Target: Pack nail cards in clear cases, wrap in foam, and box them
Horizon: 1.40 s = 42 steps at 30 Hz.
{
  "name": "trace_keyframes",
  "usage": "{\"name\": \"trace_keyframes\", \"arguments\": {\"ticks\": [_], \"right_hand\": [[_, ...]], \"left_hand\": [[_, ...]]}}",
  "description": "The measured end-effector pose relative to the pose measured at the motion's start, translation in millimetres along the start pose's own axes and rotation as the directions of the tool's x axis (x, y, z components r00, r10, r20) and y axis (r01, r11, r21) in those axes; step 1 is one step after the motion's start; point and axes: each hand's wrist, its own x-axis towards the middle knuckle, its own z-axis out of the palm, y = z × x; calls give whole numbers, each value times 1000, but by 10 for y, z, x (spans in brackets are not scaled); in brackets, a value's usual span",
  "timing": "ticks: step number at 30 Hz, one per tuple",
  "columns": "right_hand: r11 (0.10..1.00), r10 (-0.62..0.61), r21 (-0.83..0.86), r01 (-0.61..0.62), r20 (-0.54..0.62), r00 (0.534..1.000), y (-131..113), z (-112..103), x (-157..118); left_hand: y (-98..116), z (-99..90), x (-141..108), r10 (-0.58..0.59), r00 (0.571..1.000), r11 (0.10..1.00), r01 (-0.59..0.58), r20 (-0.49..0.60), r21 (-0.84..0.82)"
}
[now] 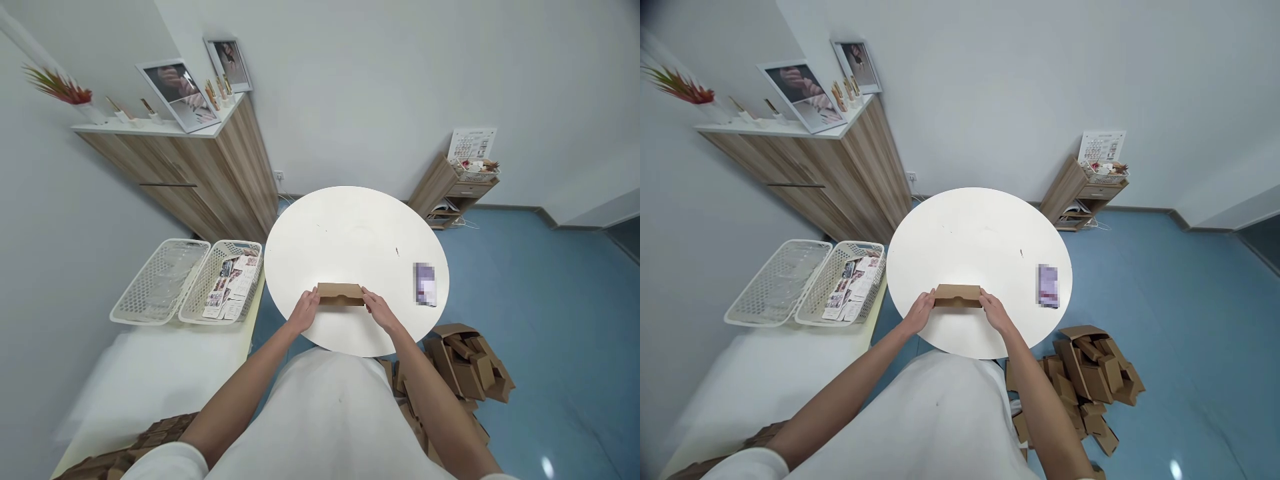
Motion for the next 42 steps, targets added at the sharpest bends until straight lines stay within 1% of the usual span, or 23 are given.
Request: {"name": "trace_keyframes", "arguments": {"ticks": [3,6,11,13,16,18,23,25,29,33,35,37,40,42], "right_hand": [[996,34,77,-40,76,997,13,-10,26],[994,23,106,-31,74,997,5,-21,40],[996,-55,71,50,66,996,-69,-69,74],[997,-55,53,51,78,995,-100,-82,90],[1000,-16,20,14,115,993,-125,-89,114],[1000,-1,11,-1,124,992,-125,-93,132],[997,-46,68,39,104,993,-94,-125,171],[996,-41,89,31,109,993,-75,-135,181],[993,-29,117,18,92,995,-34,-124,193],[991,-3,131,-7,76,997,20,-109,201],[989,21,145,-30,60,998,50,-112,202],[987,41,153,-46,41,998,78,-116,198],[982,84,170,-86,19,996,118,-96,182],[974,129,185,-129,14,992,147,-54,160]], "left_hand": [[-7,-12,20,-40,999,999,41,20,-28],[2,-22,38,-61,998,998,62,27,-24],[50,-63,80,-63,998,998,63,4,9],[56,-80,108,-85,996,996,85,-8,35],[41,-97,154,-116,993,988,117,-15,97],[21,-100,176,-110,994,984,110,-8,143],[-14,-87,178,-28,999,986,31,-16,165],[-2,-87,160,-24,999,987,30,-39,155],[62,-115,128,-64,994,994,71,-90,81],[95,-156,113,-80,994,996,83,-71,42],[78,-167,109,-83,995,996,84,-54,23],[40,-162,112,-99,994,995,98,-39,-29],[-47,-108,134,-175,983,978,167,-56,-123],[-118,-41,148,-228,972,966,218,-61,-137]]}}
